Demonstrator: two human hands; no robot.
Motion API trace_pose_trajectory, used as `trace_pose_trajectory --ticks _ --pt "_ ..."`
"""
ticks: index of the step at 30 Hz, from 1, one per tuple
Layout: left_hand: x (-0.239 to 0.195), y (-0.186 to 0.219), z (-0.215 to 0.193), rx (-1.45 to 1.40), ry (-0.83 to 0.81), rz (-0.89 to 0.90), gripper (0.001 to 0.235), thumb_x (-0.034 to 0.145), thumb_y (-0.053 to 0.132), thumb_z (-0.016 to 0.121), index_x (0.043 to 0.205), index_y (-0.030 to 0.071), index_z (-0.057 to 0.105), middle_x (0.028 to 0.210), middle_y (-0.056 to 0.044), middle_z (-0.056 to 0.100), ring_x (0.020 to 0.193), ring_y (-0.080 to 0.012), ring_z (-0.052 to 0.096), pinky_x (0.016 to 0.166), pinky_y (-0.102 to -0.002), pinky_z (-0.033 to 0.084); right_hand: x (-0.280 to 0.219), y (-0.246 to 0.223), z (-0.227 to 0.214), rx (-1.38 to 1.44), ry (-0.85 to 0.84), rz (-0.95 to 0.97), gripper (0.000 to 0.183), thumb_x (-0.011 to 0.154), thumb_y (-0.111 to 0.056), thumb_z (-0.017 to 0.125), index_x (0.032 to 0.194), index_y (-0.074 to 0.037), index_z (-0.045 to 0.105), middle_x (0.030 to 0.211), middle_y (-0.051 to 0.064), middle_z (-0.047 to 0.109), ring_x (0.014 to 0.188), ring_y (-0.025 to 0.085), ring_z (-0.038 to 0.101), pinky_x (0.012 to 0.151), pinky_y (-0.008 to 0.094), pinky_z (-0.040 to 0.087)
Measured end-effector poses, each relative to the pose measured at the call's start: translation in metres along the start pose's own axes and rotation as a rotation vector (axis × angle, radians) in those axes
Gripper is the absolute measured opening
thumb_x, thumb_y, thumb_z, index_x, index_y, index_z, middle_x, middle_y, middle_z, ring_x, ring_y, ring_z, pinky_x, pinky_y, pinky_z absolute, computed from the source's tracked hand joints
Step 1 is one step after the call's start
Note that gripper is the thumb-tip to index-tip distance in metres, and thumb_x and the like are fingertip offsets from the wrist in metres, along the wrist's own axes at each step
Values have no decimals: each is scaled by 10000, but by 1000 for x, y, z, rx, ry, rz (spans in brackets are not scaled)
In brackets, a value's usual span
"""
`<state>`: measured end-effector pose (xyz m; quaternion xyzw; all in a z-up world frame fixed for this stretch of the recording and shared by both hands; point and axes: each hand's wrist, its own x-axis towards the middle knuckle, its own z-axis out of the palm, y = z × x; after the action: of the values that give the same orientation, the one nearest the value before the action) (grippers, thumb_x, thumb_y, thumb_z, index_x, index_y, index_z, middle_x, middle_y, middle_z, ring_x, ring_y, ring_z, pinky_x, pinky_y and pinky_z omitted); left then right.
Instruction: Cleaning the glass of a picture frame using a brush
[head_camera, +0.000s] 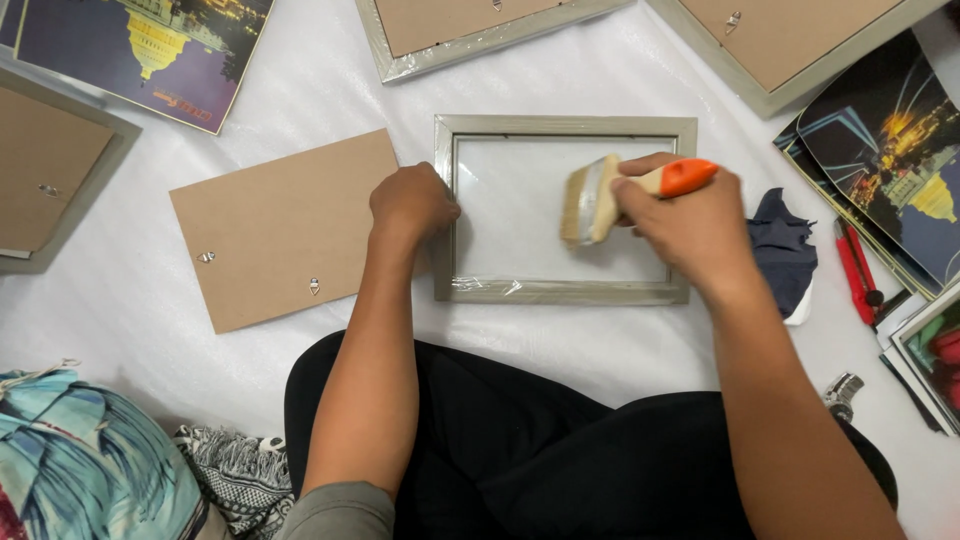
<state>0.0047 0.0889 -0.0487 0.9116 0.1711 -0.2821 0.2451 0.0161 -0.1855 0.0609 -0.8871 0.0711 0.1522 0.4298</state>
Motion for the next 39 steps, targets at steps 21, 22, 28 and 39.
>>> trace_pose_trajectory --ticks 21,22,28,39 --pt "0 -2 -3 -20 -7 26 285 850 126 786 1034 -88 746 932 -314 732 965 -529 707 826 -664 546 -10 -36 19 -39 -383 123 359 751 -140 777 1107 -94 803 820 181 711 732 228 615 689 323 493" --pt "0 -2 -2 -22 -6 25 285 850 126 786 1034 -88 746 932 -314 732 965 -529 707 826 -664 546 -2 -25 10 -41 -383 122 359 751 -140 777 1107 -94 803 820 181 711 732 228 615 689 323 493" --pt "-1 -1 -1 -15 -3 14 306 848 147 795 1038 -86 740 924 -312 731 962 -523 710 814 -662 550 21 9 -35 -629 -145 191 236 731 -324 752 950 -310 838 864 159 753 857 419 714 770 439 537" --pt "3 -4 1 117 -9 -49 213 828 221 772 994 93 806 912 -105 776 795 -285 731 704 -388 576 11 -23 -28 -499 -101 276 283 887 -140 711 1153 -186 794 1085 179 729 893 323 697 861 463 555"
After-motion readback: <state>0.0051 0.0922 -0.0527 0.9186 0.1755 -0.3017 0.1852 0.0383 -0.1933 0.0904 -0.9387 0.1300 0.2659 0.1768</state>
